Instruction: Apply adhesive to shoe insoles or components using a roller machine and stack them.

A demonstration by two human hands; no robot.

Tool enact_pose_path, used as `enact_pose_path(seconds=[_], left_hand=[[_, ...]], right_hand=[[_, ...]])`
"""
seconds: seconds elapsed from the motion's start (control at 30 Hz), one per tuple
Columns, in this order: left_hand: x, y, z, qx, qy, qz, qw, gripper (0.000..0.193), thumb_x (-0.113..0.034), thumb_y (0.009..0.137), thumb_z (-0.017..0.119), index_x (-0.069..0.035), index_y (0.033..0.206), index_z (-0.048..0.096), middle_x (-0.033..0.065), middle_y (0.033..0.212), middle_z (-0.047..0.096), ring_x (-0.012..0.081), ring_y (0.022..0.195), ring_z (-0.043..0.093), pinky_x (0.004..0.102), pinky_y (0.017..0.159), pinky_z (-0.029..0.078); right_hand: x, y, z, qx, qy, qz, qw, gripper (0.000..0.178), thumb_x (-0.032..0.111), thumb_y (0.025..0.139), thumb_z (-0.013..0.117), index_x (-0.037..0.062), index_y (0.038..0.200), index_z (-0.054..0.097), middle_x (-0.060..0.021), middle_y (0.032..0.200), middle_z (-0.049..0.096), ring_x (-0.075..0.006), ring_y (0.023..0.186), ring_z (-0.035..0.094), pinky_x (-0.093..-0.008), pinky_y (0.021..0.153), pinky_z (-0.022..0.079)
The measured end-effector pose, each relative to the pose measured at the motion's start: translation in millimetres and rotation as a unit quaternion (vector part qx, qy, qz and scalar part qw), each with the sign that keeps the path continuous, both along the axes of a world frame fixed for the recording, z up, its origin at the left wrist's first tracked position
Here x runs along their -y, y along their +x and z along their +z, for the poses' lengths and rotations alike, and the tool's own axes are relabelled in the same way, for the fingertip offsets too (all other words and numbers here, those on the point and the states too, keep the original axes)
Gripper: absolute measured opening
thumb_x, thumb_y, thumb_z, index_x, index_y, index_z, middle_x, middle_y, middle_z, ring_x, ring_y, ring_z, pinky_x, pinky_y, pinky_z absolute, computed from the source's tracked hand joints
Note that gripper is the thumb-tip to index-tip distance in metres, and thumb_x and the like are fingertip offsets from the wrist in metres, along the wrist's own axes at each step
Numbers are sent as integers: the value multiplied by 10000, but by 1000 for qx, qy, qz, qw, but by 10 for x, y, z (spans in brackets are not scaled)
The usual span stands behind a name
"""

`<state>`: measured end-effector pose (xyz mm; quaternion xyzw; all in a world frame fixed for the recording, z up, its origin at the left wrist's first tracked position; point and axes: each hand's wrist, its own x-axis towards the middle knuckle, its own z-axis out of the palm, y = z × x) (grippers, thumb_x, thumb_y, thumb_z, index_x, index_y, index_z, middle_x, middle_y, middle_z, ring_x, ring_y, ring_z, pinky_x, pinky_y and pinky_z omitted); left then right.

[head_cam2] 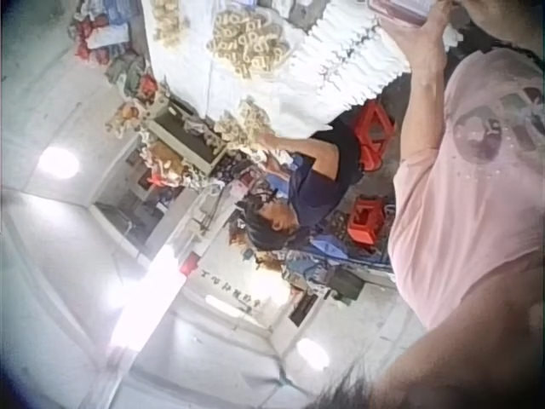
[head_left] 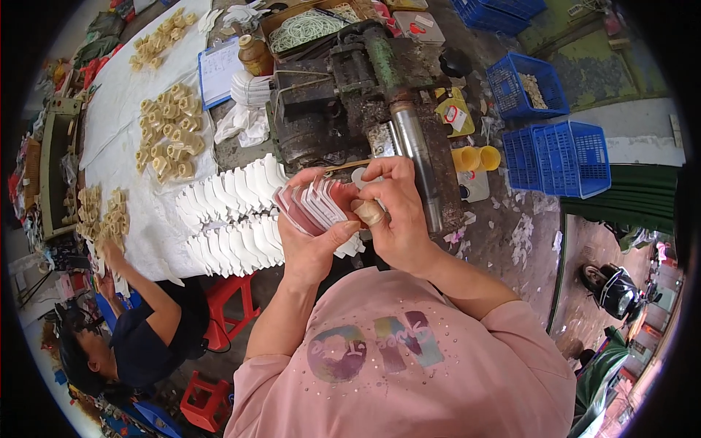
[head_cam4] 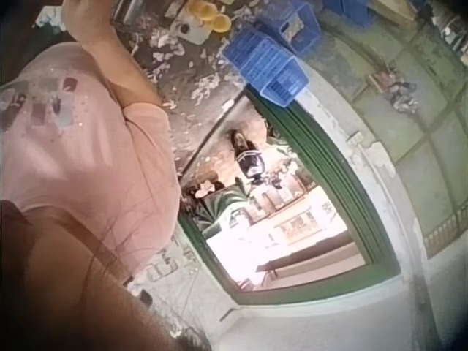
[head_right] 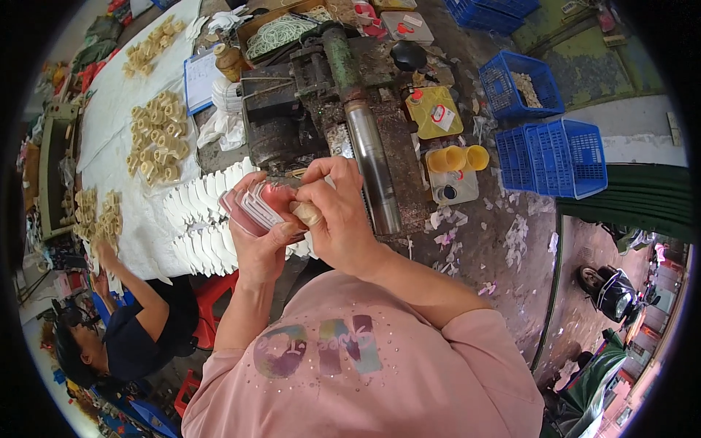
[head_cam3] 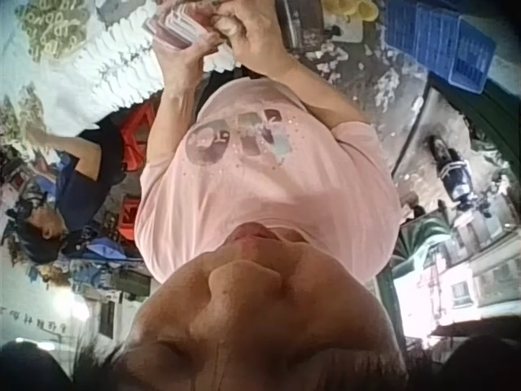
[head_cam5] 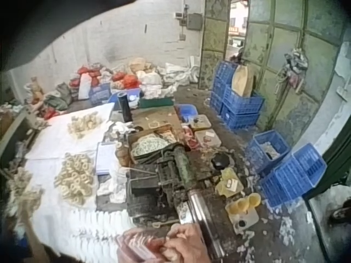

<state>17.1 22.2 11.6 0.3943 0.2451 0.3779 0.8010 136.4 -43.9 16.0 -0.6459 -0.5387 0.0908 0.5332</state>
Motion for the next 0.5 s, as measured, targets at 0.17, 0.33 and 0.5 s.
enact_pose_path(seconds=[0.17,0.33,0.5], left_hand=[[-133,86,8,-76,48,63,994,570,-63,686,777,-28,1135,427,97,912,616,164,835,615,282,711,517],[-263,-126,-284,-337,227,-78,910,590,45,655,724,-70,1180,480,80,1007,598,189,941,584,306,815,471],[-105,195,-98,-312,438,-242,808,640,27,662,720,-103,1238,473,136,1245,469,318,1096,530,380,893,465]], right_hand=[[197,438,38,-198,-28,30,979,81,36,788,573,37,863,543,-120,896,577,-270,850,568,-354,760,434],[315,1422,231,51,-314,-4,948,51,88,811,551,72,858,564,-107,756,609,-324,795,563,-403,766,383],[386,1339,-7,164,-352,44,920,52,36,772,560,25,820,575,-132,788,596,-299,794,560,-372,742,405]])
